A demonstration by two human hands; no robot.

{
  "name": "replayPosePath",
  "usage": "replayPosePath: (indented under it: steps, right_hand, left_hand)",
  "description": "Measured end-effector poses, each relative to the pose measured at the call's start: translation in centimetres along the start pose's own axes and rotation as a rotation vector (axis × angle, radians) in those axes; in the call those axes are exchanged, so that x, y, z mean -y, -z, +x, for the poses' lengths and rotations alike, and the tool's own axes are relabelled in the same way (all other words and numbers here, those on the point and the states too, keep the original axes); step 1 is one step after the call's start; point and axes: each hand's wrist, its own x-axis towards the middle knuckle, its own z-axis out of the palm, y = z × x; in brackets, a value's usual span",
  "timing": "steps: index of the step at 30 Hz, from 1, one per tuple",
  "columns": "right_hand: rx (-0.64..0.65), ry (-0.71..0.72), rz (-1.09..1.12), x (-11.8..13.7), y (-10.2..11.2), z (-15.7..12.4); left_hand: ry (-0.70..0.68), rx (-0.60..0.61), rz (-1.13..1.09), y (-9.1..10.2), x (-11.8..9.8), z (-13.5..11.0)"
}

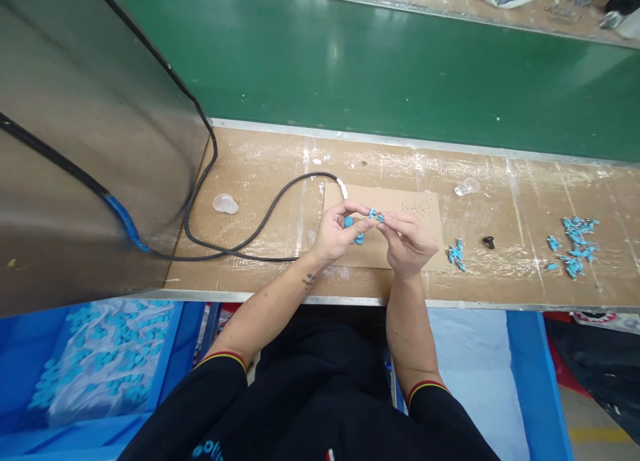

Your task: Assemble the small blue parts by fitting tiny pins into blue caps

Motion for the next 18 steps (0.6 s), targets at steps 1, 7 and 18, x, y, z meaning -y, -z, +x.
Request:
replayPosePath:
  steps: [1,7,18]
  right_hand:
    - [0.001,0.011,0.006,0.01,0.00,0.02]
    - [-0.004,-0.008,0.040,-0.02,-0.04,-0.11]
    - [0.002,0.051,0.034,0.05,0.13,-0.10]
  left_hand:
    - [-0.018,-0.005,0.014,-0.01,0.01,-0.02]
    - [-0.099,-0.040,0.069,-0.22,-0.21,-0.18]
    - [-0.059,-0.015,0.122,-0.17,-0.53,-0.17]
